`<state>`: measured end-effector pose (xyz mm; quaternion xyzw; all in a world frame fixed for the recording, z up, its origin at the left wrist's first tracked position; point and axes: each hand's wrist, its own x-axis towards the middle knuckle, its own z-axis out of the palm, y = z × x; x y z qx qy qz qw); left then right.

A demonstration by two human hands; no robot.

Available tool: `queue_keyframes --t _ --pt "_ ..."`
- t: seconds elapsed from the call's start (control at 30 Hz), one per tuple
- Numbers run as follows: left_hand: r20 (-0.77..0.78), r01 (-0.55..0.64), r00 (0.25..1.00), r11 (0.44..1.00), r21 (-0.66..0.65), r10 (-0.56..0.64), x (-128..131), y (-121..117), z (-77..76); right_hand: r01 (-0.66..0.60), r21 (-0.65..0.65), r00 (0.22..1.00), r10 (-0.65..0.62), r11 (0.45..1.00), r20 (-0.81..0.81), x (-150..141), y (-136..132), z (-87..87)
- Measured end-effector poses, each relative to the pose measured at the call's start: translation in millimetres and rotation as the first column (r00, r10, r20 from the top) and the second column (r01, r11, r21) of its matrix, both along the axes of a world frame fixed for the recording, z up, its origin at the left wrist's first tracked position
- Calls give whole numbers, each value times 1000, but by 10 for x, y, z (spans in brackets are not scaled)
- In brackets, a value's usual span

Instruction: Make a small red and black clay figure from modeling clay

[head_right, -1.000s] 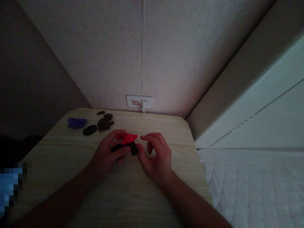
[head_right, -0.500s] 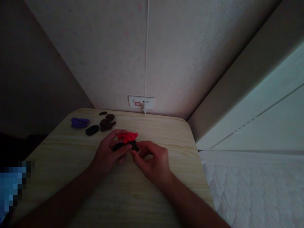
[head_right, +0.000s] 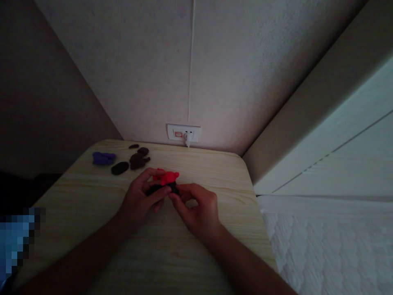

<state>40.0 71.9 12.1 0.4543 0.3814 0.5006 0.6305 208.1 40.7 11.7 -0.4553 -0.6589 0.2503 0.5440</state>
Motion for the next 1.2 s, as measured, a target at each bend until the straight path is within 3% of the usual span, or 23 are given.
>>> queue_keyframes --t 0.17,0.23,0.3,0.4,0.47,0.5,0.57,0.67,0.73,0.83,0.9,0.97,1.03,1.1,1.2 --pt "-41 -30 999 1000 0 30 -26 13 5 3 -15 1000 -2 1000 24 97 10 17" --pt "-40 -67 997 998 1 67 -40 33 -4 126 -45 991 -127 991 -40 172 93 24" --pt "-38 -87 996 996 -3 87 -53 48 -9 321 -65 926 -327 945 -188 307 233 58" --pt "-50 -105 993 994 -13 105 -64 53 5 450 -63 865 -452 891 -219 749 403 151" --pt "-58 -129 990 992 -12 128 -70 58 23 617 -50 763 -613 785 -204 1188 341 185" --pt "-78 -134 988 991 -11 132 -73 62 31 669 -101 698 -669 736 -255 1406 240 174" --pt "-90 -166 982 986 -8 165 -73 73 41 623 -286 692 -684 728 -232 1745 -36 81" --pt "-101 -156 983 987 -31 153 -56 80 44 562 -360 744 -645 744 -171 1933 -331 -162" --pt "-114 -168 980 985 -32 163 -37 78 38 543 -349 768 -620 764 -163 1899 -311 -255" --pt "-121 -184 976 983 -9 181 -16 79 21 500 -282 835 -542 819 -93 1753 -60 -166" --pt "-116 -172 979 985 0 170 -15 81 6 363 -180 917 -317 914 241 1643 120 -48" --pt "-119 -148 982 989 -7 146 -18 83 -5 207 -166 882 -111 964 457 1537 237 17" --pt "-116 -129 985 992 -13 127 -22 82 -12 133 -161 814 -15 978 581 1456 277 5" --pt "-111 -118 987 993 -1 117 -22 80 -19 139 -154 779 -12 978 627 1411 258 -46" --pt "-66 -90 994 996 -1 89 -15 82 -38 180 -156 792 -49 971 609 1357 203 -87"
